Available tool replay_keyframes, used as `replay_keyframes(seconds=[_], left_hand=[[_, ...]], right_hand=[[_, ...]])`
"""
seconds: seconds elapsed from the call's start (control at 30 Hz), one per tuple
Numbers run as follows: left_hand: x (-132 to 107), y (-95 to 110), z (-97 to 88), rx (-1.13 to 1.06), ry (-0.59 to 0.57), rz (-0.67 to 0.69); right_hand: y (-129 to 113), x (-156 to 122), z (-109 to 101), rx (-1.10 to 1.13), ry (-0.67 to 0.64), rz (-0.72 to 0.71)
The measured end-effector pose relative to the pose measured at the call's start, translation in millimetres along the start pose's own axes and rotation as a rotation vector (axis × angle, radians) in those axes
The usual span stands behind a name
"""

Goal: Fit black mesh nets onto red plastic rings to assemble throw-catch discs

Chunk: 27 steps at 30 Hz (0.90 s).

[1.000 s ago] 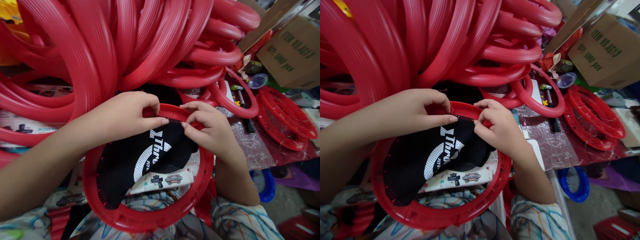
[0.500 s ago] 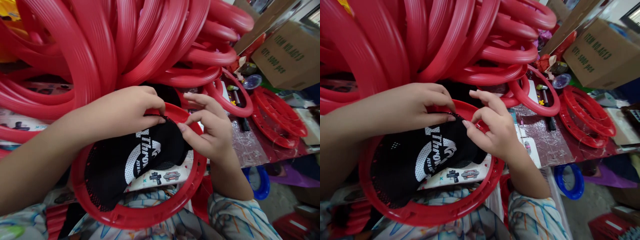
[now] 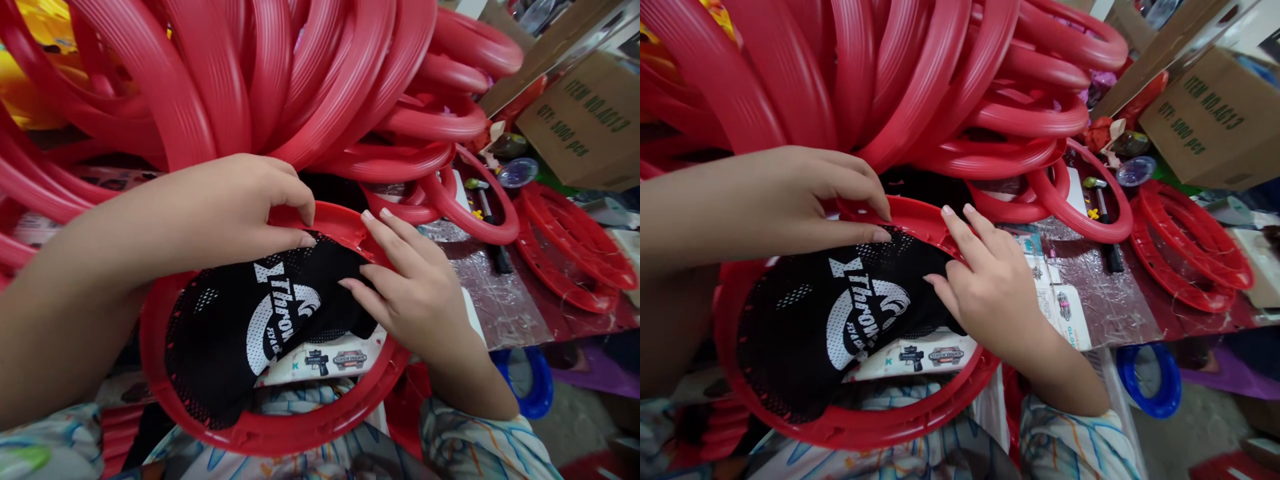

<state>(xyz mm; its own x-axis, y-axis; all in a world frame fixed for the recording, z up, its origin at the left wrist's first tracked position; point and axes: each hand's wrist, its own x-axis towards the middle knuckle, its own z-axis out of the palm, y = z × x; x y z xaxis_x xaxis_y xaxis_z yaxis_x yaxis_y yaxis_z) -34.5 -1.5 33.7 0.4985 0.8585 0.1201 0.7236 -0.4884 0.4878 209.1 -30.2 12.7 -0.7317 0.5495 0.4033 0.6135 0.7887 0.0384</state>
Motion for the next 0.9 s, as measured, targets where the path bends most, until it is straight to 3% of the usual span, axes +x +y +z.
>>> replay_keyframes(seconds=[0.23,0.47,0.67,0.9], left_hand=[[1.4,4.8,8.8,0.008,-0.045,-0.004],[2.3,7.9,15.3,0.091,-0.126,0.044],[7.1,14.9,17.9,-0.070,-0.033,-0.036],[8.1,22.4,22.6,-0.100,0.041,-0.136]], right_hand=[[-1.2,0.7,11.1,0.192,0.095,0.088],[3.1,4.2,9.1,0.406,0.168,0.189],[5.8,5.8,10.8,0.423,0.181,0.282],[4.4,5.4,13.3,0.386,0.215,0.333]])
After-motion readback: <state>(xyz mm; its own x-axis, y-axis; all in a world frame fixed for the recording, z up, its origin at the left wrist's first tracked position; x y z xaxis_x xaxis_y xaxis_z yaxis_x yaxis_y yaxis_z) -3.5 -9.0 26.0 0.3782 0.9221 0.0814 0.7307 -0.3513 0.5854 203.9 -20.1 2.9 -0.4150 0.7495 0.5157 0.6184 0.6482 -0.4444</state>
